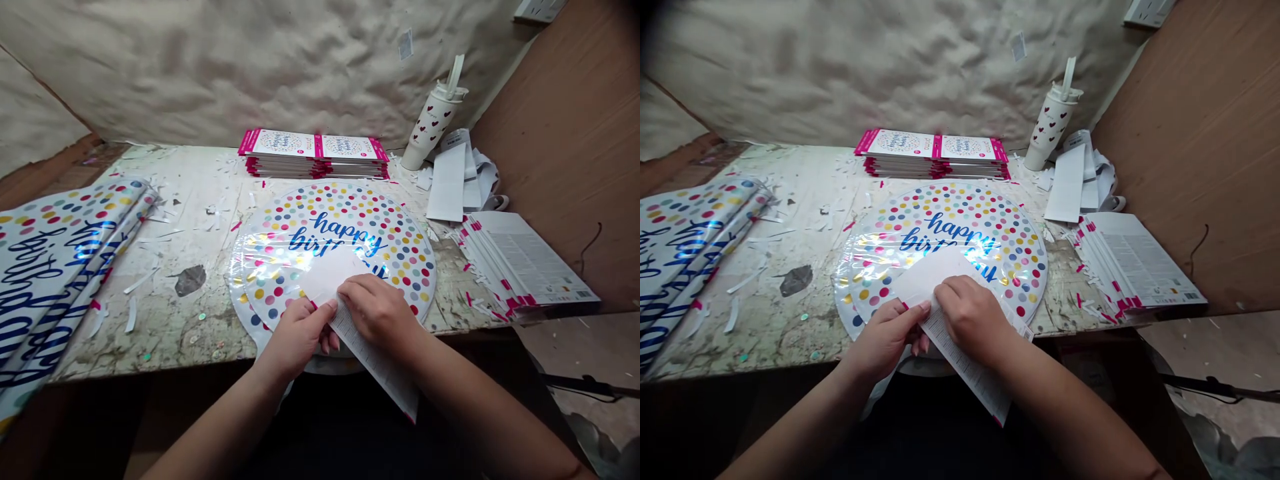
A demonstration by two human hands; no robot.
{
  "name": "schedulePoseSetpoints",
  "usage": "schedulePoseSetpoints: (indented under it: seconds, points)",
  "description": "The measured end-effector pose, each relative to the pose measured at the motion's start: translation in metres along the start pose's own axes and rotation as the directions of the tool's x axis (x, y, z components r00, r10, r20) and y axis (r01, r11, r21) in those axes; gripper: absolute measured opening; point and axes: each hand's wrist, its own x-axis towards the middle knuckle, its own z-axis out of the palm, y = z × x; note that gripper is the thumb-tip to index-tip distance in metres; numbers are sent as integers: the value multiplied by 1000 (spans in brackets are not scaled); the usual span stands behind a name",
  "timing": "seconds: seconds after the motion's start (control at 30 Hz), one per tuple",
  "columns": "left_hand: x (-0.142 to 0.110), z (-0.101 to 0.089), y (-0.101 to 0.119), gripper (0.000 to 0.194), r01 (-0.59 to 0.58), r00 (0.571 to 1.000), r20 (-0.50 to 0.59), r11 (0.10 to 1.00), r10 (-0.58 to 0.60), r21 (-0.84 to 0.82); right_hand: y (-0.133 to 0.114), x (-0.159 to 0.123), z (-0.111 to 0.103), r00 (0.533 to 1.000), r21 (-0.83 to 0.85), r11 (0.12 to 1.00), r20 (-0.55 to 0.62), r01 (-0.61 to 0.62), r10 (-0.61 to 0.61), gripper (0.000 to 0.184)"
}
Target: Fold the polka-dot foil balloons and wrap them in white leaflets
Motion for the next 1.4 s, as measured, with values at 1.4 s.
schedulePoseSetpoints:
  seconds: [1.4]
  points:
    - [4, -48, -22, 21, -596, 637, 640, -252, 430, 762, 18, -60, 21, 975, -194, 962, 151, 193, -165, 32]
